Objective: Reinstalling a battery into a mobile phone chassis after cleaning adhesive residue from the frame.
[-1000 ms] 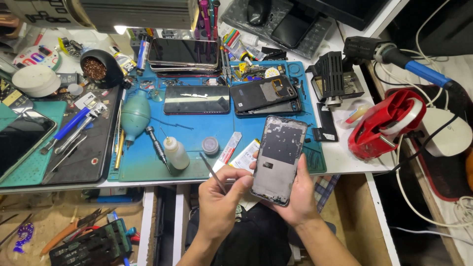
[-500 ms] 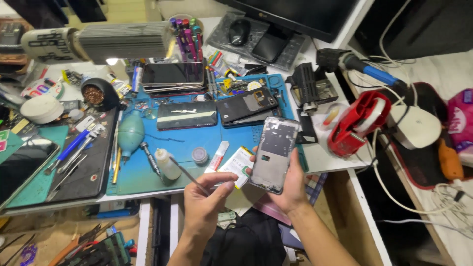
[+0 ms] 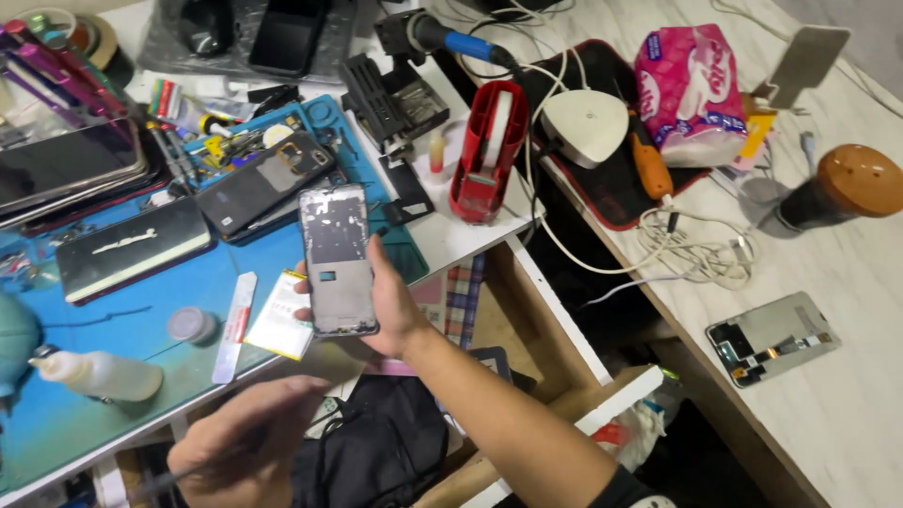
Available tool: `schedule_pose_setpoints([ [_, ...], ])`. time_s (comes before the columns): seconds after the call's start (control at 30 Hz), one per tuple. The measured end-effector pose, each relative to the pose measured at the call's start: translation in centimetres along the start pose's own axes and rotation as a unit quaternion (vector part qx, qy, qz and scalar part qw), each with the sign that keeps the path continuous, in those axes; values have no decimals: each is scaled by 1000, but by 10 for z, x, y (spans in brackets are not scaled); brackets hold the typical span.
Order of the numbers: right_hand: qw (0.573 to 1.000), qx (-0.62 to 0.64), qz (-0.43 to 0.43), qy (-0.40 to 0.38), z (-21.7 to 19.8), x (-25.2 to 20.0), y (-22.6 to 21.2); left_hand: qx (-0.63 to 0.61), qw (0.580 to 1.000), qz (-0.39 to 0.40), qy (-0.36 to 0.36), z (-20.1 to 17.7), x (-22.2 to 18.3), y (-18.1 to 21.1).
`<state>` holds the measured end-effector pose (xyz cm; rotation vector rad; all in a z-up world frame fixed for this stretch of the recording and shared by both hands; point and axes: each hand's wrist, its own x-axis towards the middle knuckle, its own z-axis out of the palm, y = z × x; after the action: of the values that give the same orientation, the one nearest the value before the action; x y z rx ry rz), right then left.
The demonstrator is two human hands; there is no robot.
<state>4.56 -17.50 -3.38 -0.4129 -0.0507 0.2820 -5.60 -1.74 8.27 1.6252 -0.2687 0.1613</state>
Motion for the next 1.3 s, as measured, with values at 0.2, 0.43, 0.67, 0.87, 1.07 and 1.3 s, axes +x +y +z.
schedule_pose_setpoints([
  [0.2, 1000, -1, 17, -24, -11, -3, 4, -35, 943, 153, -294, 126, -11, 27],
  [0.43, 999, 19, -1, -42, -18, -7, 5, 276, 678, 225, -644, 297, -32, 26],
  [0.67, 996, 33, 5, -78, -25, -6, 8, 341, 597, 232, -689, 357, -58, -7],
  [0.87, 997, 76, -22, 15, -34, 1, 19, 304, 714, 231, -587, 345, -59, -13],
  [1.07, 998, 56, 36, -1, -1, -1, -1, 60, 865, 104, -486, 243, -16, 45],
  [1.3, 991, 10, 46, 128, 31, -9, -16, -238, 969, 62, -7, 36, 30, 20],
])
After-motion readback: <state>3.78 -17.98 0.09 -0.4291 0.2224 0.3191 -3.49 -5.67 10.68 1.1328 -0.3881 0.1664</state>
